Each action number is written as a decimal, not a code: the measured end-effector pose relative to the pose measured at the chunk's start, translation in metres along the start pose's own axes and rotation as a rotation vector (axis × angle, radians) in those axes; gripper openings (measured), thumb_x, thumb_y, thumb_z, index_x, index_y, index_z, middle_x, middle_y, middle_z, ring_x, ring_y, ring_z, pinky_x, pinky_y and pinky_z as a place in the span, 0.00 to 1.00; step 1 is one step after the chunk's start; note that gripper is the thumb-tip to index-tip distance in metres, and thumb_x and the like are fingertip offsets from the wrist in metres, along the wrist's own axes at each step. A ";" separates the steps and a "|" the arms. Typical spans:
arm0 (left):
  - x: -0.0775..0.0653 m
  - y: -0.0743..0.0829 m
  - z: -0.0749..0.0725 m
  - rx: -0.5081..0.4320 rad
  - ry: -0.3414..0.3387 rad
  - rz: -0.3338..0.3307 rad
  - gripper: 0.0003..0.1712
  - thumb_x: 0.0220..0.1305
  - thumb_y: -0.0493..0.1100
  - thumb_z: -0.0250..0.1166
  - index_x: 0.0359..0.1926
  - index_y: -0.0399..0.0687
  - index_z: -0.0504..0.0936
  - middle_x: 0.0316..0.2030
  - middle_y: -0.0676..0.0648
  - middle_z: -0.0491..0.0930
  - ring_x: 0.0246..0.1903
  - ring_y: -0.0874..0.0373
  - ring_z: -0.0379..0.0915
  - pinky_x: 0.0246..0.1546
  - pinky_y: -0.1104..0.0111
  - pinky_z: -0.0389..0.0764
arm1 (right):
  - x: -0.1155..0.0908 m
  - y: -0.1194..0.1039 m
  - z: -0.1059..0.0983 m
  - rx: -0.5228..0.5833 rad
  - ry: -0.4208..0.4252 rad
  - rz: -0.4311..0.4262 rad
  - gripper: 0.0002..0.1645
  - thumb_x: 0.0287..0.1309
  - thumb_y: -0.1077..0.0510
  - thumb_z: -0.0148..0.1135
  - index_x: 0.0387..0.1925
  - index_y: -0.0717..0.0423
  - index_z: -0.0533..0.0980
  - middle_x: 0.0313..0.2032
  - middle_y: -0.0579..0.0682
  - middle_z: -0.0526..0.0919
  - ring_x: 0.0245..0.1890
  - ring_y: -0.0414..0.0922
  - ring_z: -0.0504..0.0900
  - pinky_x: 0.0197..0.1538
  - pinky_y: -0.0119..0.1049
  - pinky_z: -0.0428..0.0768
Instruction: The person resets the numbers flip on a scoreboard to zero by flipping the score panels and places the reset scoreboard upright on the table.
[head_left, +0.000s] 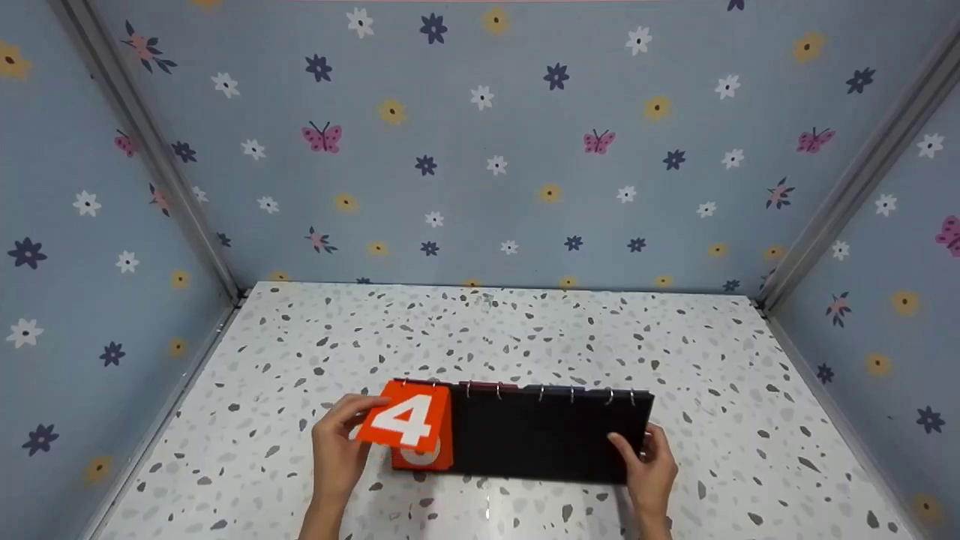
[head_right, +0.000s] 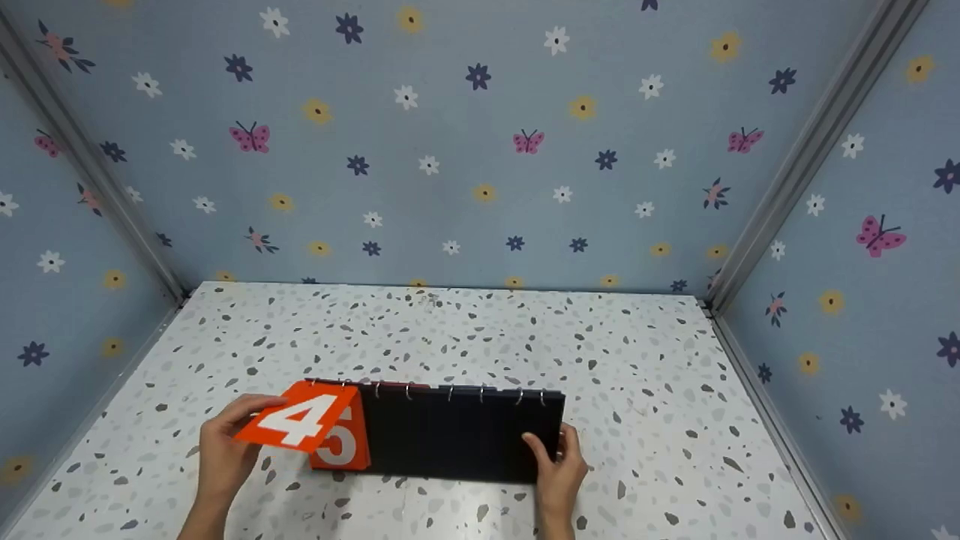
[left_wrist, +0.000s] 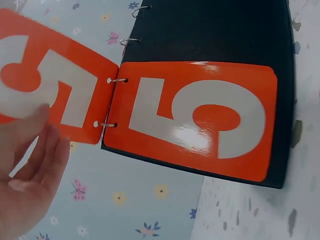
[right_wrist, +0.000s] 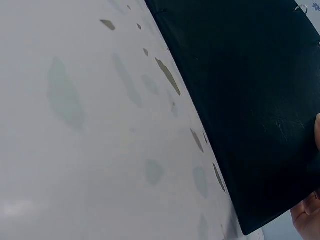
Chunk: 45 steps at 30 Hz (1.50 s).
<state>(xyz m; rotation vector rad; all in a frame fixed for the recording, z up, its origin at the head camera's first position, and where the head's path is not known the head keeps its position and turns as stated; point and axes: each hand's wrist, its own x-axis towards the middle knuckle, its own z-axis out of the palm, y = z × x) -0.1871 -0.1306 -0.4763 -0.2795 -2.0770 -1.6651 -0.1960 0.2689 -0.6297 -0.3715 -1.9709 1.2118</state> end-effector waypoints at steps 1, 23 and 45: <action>0.004 0.001 0.002 0.024 0.023 0.036 0.17 0.44 0.21 0.65 0.37 0.38 0.83 0.33 0.45 0.77 0.36 0.59 0.73 0.39 0.77 0.75 | 0.000 0.001 0.000 -0.002 0.000 0.001 0.20 0.36 0.53 0.75 0.34 0.45 0.75 0.23 0.42 0.79 0.22 0.39 0.77 0.24 0.23 0.73; 0.072 -0.015 0.038 0.220 0.164 0.254 0.13 0.46 0.33 0.70 0.36 0.35 0.81 0.29 0.44 0.80 0.28 0.55 0.74 0.32 0.67 0.75 | -0.002 -0.050 -0.012 0.051 -0.022 0.060 0.19 0.38 0.60 0.74 0.34 0.58 0.75 0.24 0.50 0.80 0.22 0.35 0.76 0.27 0.21 0.71; 0.068 -0.019 0.032 -0.013 0.156 0.170 0.13 0.46 0.30 0.68 0.36 0.31 0.81 0.30 0.40 0.81 0.30 0.54 0.76 0.31 0.74 0.78 | -0.002 -0.024 -0.005 0.044 -0.018 0.024 0.19 0.38 0.57 0.74 0.34 0.55 0.75 0.23 0.49 0.79 0.21 0.36 0.75 0.25 0.22 0.70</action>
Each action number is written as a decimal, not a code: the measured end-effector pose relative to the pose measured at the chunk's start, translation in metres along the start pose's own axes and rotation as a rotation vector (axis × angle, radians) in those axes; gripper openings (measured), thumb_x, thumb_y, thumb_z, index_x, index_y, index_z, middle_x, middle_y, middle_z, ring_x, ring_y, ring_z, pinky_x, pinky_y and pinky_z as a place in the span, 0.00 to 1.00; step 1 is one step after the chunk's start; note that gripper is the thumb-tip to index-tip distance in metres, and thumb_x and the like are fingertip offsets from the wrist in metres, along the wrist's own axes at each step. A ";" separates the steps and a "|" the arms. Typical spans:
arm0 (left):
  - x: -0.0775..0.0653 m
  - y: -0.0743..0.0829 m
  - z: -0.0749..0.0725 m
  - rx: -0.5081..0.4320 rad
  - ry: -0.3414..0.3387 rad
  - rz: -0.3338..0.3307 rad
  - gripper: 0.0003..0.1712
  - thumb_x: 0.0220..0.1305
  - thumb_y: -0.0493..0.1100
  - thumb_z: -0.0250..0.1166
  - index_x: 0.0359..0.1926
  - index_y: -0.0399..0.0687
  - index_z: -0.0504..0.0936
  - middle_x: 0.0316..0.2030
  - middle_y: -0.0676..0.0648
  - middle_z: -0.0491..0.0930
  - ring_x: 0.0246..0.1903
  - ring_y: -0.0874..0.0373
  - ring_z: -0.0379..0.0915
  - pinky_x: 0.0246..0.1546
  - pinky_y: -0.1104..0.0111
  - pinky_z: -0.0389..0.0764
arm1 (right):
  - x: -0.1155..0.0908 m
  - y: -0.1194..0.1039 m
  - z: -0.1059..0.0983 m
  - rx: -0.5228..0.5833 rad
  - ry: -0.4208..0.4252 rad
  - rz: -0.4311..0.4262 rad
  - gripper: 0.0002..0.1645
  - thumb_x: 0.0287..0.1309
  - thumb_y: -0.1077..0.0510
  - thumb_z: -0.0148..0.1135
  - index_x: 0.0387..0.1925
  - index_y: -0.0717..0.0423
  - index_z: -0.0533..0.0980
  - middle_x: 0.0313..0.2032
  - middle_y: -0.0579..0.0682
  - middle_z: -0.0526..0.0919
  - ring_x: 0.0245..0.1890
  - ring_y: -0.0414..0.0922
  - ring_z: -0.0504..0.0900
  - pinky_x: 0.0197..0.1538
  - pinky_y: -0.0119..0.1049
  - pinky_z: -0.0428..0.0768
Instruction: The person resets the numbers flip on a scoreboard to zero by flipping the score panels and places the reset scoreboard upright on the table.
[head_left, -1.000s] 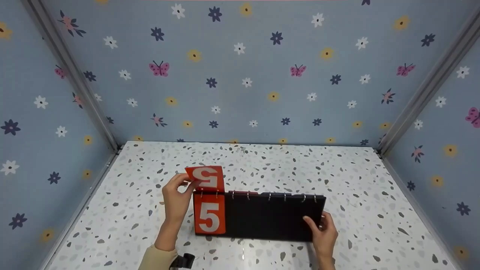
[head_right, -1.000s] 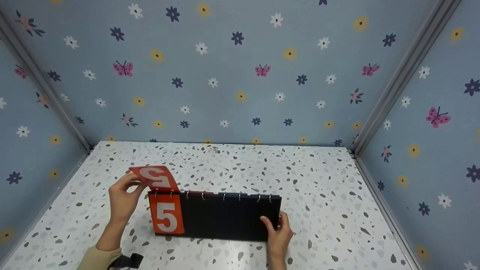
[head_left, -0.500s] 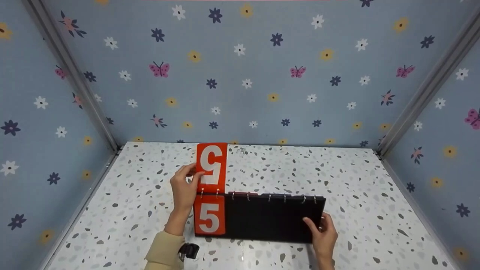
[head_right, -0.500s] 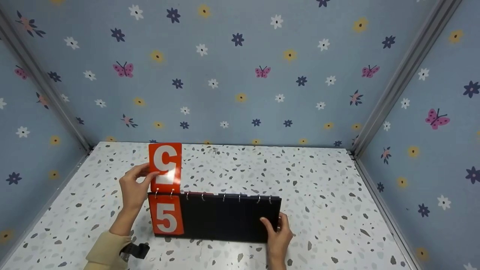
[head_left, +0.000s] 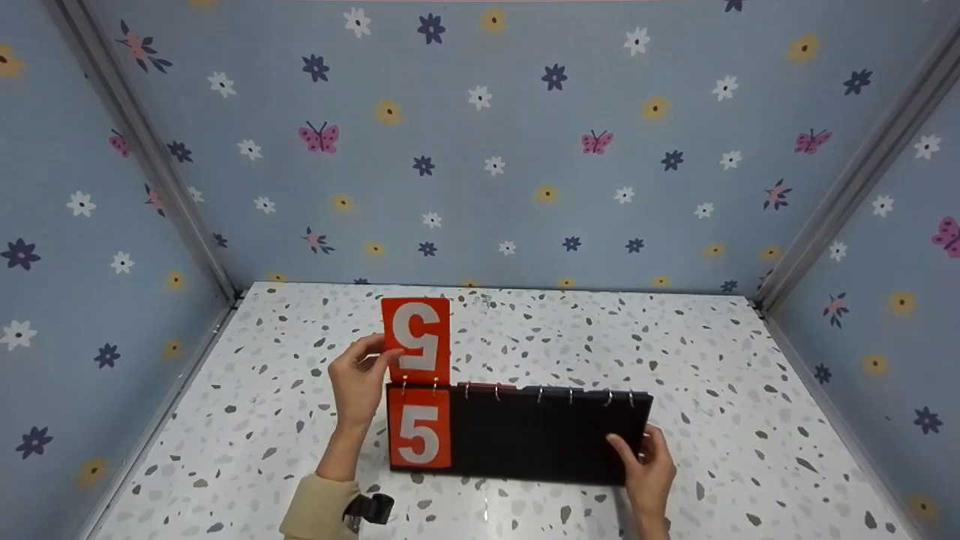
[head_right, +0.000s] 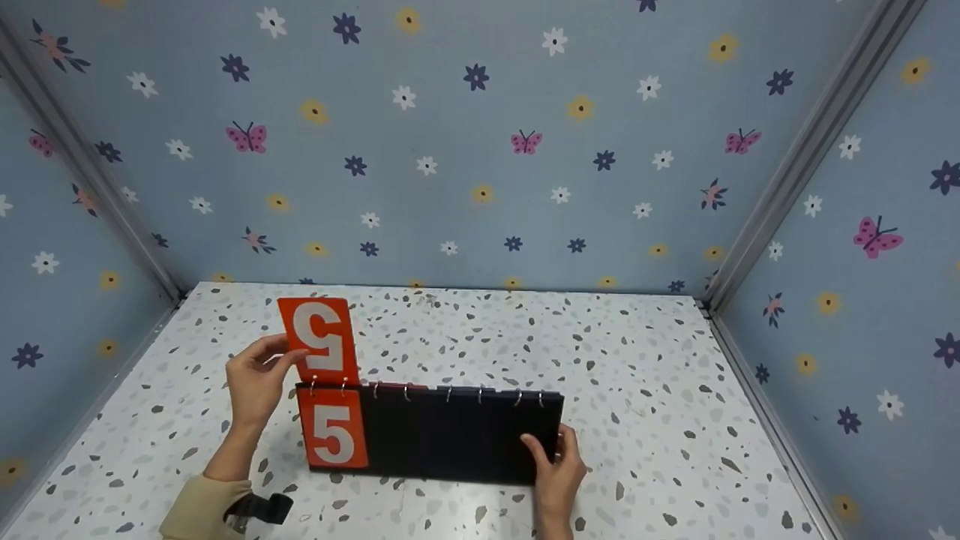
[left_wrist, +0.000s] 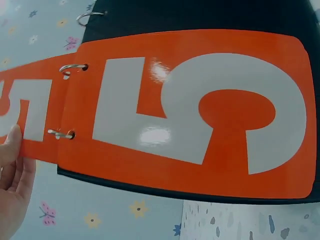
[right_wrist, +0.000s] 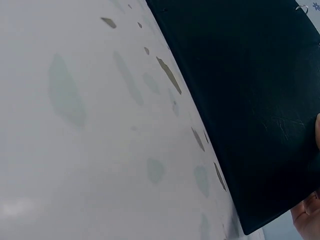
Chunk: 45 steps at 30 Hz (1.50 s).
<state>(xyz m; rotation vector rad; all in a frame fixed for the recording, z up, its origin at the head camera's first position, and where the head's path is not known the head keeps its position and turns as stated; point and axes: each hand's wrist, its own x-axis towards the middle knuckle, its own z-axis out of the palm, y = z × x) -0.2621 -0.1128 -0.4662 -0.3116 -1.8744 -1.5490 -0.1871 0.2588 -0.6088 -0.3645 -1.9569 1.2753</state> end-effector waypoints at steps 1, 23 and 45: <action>0.000 0.003 -0.003 -0.033 -0.009 -0.009 0.11 0.46 0.28 0.68 0.35 0.29 0.80 0.29 0.38 0.80 0.30 0.55 0.76 0.31 0.74 0.77 | -0.001 -0.006 -0.001 -0.005 -0.001 0.008 0.19 0.38 0.59 0.74 0.35 0.56 0.75 0.24 0.50 0.79 0.22 0.36 0.76 0.25 0.22 0.70; 0.013 -0.016 0.011 0.175 -0.073 -0.128 0.14 0.47 0.35 0.70 0.37 0.33 0.81 0.29 0.41 0.80 0.29 0.53 0.76 0.32 0.68 0.78 | -0.003 -0.035 -0.006 -0.015 -0.028 0.057 0.20 0.38 0.63 0.73 0.34 0.61 0.74 0.24 0.54 0.80 0.21 0.38 0.76 0.26 0.23 0.72; -0.028 -0.004 -0.007 0.334 -0.006 -0.047 0.07 0.56 0.32 0.62 0.37 0.34 0.80 0.34 0.43 0.79 0.34 0.55 0.74 0.32 0.62 0.78 | -0.001 -0.012 -0.003 0.027 -0.011 0.000 0.19 0.39 0.57 0.73 0.34 0.55 0.75 0.24 0.50 0.80 0.23 0.37 0.77 0.26 0.22 0.72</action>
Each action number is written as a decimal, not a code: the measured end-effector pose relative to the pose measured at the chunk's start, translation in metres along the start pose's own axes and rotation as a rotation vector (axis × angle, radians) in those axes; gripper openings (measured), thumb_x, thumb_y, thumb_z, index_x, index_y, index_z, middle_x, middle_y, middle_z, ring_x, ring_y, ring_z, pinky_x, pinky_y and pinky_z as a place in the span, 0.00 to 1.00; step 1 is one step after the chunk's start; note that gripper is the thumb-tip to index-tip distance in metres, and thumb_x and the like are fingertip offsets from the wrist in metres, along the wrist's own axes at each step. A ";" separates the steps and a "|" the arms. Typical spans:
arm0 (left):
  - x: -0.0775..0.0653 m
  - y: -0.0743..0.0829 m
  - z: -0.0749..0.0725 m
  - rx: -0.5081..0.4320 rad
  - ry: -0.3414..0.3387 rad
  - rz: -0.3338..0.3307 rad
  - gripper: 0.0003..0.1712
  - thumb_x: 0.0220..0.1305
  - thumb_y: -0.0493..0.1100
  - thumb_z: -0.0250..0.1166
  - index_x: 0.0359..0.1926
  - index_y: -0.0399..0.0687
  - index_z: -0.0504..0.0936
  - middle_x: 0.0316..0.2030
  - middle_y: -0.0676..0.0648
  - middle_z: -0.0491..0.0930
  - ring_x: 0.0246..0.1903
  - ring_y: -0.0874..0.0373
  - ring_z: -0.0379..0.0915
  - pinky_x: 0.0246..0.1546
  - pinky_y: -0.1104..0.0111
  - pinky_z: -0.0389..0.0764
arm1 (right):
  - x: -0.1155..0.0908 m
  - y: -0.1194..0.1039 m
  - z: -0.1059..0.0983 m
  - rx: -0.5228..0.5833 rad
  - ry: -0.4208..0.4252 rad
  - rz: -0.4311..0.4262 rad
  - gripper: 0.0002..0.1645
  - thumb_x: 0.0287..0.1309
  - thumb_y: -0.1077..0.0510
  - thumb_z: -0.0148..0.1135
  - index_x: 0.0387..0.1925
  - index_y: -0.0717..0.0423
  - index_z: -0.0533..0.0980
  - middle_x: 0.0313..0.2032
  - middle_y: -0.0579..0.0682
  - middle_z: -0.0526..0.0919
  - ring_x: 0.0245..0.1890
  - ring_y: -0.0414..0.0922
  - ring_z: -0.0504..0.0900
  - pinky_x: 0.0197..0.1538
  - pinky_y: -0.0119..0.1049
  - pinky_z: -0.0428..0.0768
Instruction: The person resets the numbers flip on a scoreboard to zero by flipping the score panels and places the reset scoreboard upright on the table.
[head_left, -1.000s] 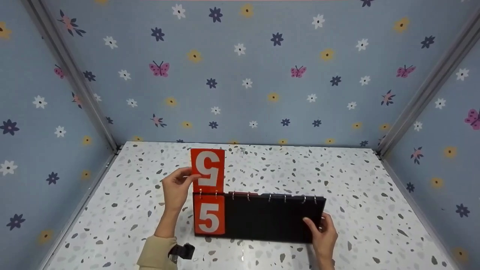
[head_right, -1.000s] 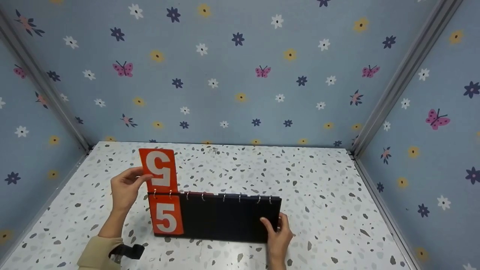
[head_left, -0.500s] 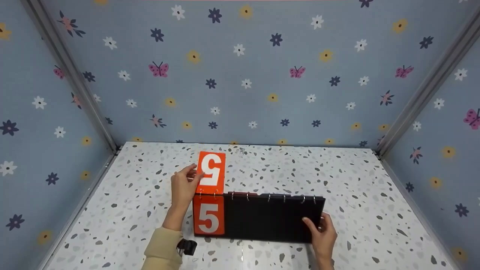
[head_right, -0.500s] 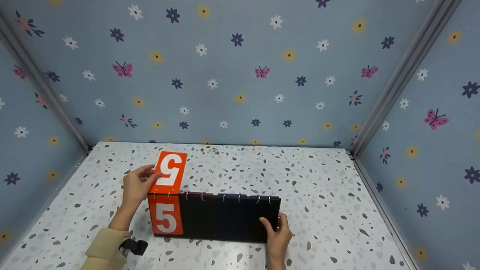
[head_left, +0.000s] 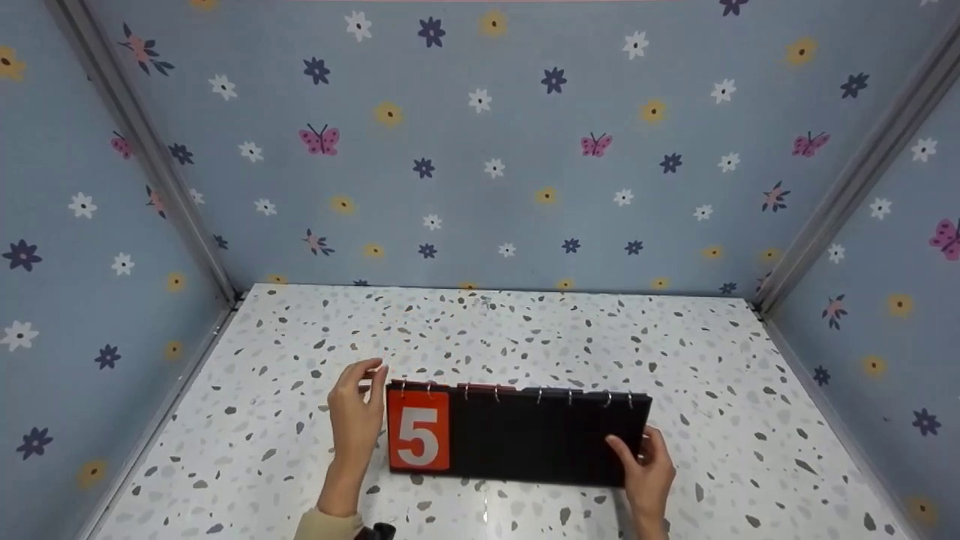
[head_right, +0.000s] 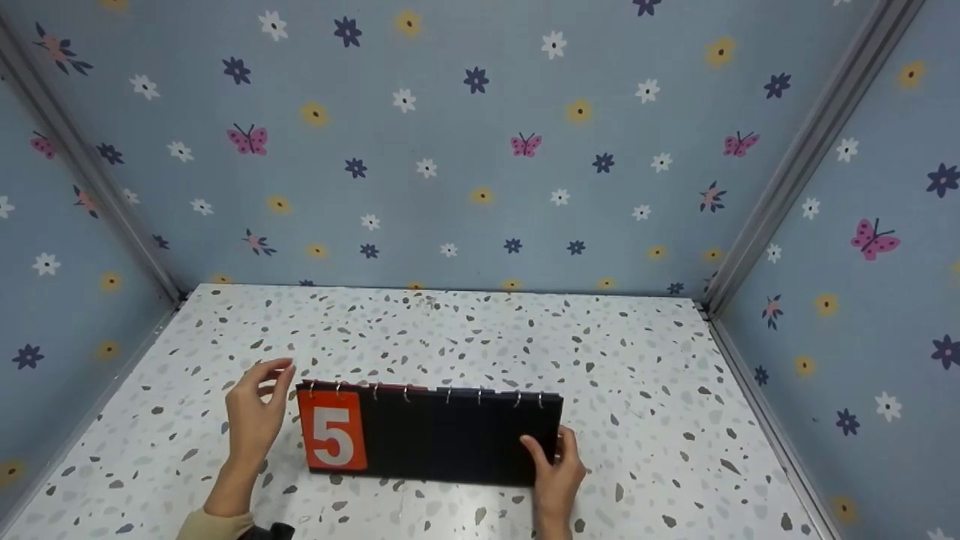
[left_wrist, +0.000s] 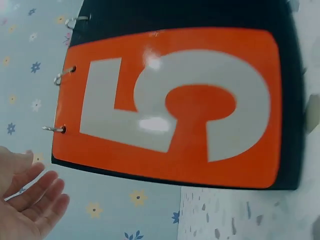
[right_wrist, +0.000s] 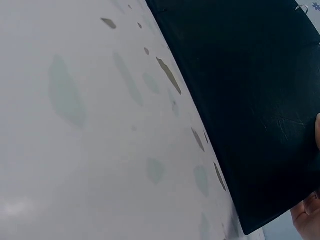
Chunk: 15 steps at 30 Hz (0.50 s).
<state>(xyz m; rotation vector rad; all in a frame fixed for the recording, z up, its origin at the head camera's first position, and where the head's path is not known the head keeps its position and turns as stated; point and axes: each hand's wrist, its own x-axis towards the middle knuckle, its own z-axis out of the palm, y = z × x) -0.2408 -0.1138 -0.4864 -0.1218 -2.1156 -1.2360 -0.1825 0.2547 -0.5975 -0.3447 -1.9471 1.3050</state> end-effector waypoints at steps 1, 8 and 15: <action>-0.005 0.000 -0.001 -0.004 0.024 0.007 0.07 0.56 0.32 0.62 0.37 0.34 0.80 0.34 0.43 0.79 0.34 0.55 0.74 0.31 0.63 0.77 | 0.000 -0.005 -0.001 0.000 -0.002 0.009 0.19 0.39 0.58 0.73 0.34 0.56 0.75 0.24 0.51 0.80 0.23 0.38 0.77 0.26 0.22 0.72; -0.037 -0.004 -0.001 -0.008 0.083 -0.032 0.07 0.54 0.31 0.63 0.37 0.35 0.79 0.33 0.44 0.78 0.32 0.57 0.74 0.30 0.63 0.78 | -0.002 -0.023 -0.002 -0.058 -0.015 0.076 0.20 0.40 0.60 0.73 0.36 0.60 0.74 0.27 0.55 0.81 0.23 0.35 0.77 0.27 0.22 0.73; -0.061 -0.014 0.007 0.009 0.083 -0.126 0.14 0.45 0.34 0.71 0.35 0.35 0.79 0.31 0.45 0.77 0.30 0.55 0.73 0.29 0.62 0.78 | -0.002 -0.025 -0.002 -0.067 -0.006 0.090 0.19 0.39 0.60 0.73 0.35 0.59 0.74 0.25 0.53 0.80 0.22 0.36 0.76 0.25 0.23 0.72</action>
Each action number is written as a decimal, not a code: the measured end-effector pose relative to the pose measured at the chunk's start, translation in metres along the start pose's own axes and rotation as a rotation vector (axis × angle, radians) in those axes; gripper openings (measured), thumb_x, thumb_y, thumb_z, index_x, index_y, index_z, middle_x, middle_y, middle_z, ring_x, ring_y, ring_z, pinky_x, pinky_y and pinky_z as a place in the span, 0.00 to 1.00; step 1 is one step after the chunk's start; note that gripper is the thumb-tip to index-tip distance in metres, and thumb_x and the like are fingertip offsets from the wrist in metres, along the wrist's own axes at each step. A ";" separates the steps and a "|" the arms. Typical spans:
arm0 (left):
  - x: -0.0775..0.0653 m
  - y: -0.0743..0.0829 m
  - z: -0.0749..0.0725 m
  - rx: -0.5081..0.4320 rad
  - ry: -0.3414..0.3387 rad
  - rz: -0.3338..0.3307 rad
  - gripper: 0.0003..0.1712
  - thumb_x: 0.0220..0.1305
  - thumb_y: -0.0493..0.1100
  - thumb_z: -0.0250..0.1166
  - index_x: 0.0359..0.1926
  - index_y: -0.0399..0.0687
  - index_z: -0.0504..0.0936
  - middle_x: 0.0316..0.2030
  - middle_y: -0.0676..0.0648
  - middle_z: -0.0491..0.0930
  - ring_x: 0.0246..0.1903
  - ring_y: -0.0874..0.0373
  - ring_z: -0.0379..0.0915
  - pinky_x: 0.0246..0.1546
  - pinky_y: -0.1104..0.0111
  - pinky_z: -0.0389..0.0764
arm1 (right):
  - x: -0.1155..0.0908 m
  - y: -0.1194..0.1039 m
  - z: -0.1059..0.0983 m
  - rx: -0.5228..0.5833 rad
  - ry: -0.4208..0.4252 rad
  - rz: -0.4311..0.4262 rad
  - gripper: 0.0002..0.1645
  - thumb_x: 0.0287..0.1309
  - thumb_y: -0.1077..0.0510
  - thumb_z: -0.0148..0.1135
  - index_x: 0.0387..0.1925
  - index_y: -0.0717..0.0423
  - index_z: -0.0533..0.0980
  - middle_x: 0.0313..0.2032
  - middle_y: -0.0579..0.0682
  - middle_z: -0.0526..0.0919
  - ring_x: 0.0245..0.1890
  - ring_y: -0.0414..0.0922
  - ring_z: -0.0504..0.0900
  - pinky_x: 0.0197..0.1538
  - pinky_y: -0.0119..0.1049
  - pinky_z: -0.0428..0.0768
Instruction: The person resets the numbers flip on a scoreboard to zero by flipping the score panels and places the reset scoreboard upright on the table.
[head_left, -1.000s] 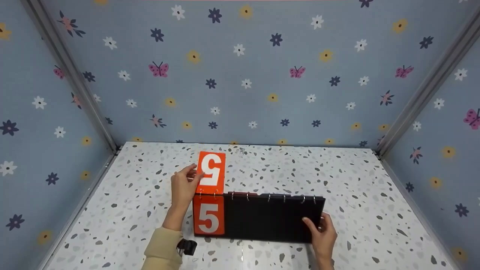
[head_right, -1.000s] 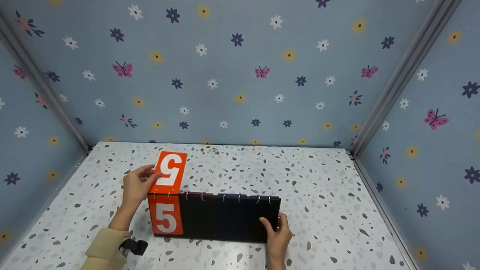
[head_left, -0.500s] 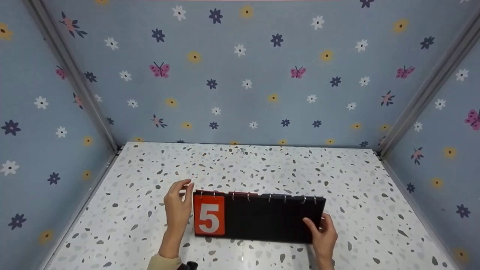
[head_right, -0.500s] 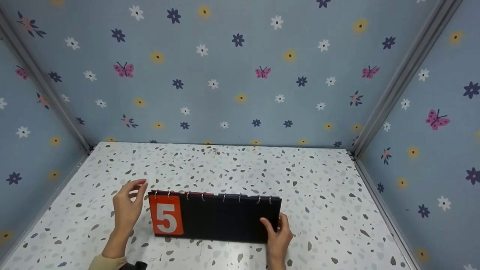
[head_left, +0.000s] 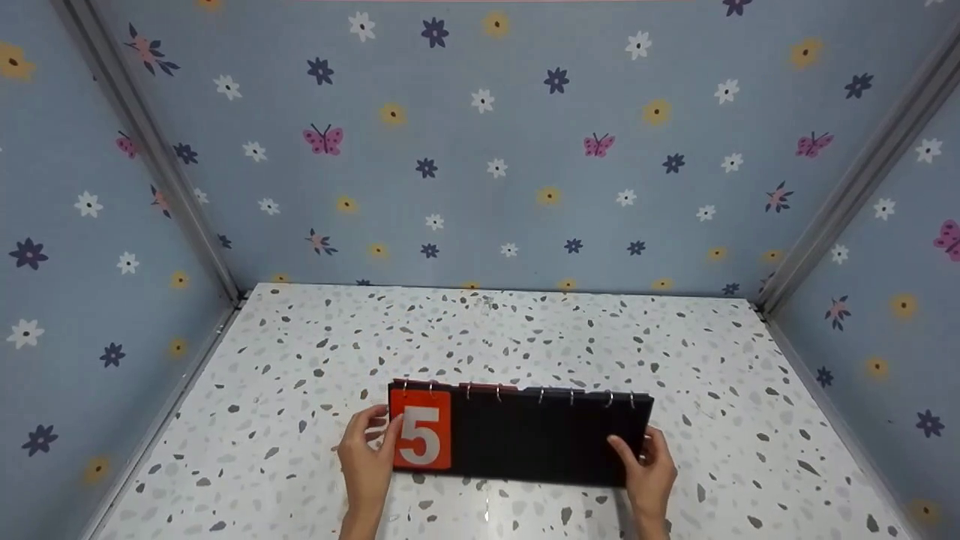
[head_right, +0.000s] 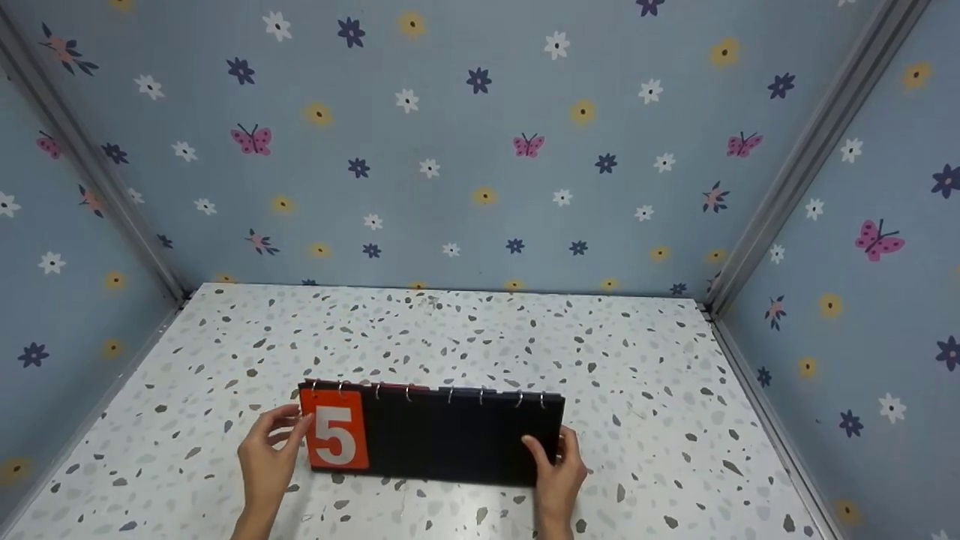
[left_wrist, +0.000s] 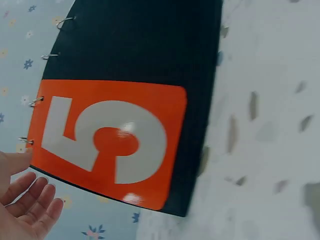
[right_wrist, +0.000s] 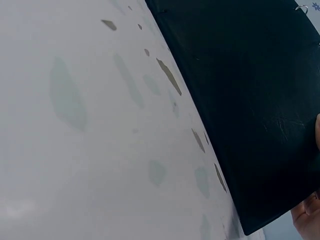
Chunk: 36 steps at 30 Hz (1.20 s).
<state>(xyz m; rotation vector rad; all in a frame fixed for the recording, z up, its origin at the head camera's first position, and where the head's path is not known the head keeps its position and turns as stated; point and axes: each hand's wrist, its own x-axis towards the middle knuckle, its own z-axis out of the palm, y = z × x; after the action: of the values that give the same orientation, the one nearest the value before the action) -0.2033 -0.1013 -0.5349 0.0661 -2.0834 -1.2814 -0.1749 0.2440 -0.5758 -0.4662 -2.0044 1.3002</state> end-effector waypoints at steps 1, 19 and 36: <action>-0.003 -0.002 0.002 0.007 0.002 -0.011 0.16 0.43 0.34 0.72 0.35 0.36 0.78 0.30 0.45 0.77 0.30 0.55 0.73 0.27 0.61 0.77 | 0.000 0.001 0.000 0.008 0.003 -0.006 0.19 0.39 0.61 0.73 0.34 0.59 0.74 0.24 0.52 0.80 0.21 0.36 0.76 0.25 0.24 0.72; -0.002 -0.014 0.005 0.027 -0.095 -0.250 0.14 0.40 0.36 0.74 0.27 0.37 0.76 0.24 0.45 0.78 0.27 0.55 0.72 0.32 0.64 0.75 | 0.003 0.014 0.003 0.020 -0.002 -0.037 0.20 0.39 0.59 0.73 0.36 0.59 0.75 0.25 0.53 0.80 0.23 0.37 0.77 0.26 0.23 0.73; -0.011 0.003 -0.017 0.211 -0.206 -0.239 0.16 0.47 0.37 0.70 0.40 0.36 0.82 0.32 0.44 0.79 0.27 0.54 0.75 0.32 0.65 0.79 | 0.011 0.061 0.014 -0.041 0.036 -0.064 0.19 0.37 0.52 0.74 0.34 0.45 0.75 0.24 0.42 0.79 0.22 0.39 0.77 0.24 0.23 0.72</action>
<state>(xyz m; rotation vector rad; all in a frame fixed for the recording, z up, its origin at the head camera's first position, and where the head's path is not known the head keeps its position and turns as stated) -0.1846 -0.1091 -0.5336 0.2959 -2.4427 -1.2429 -0.1967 0.2685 -0.6304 -0.4378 -2.0033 1.2054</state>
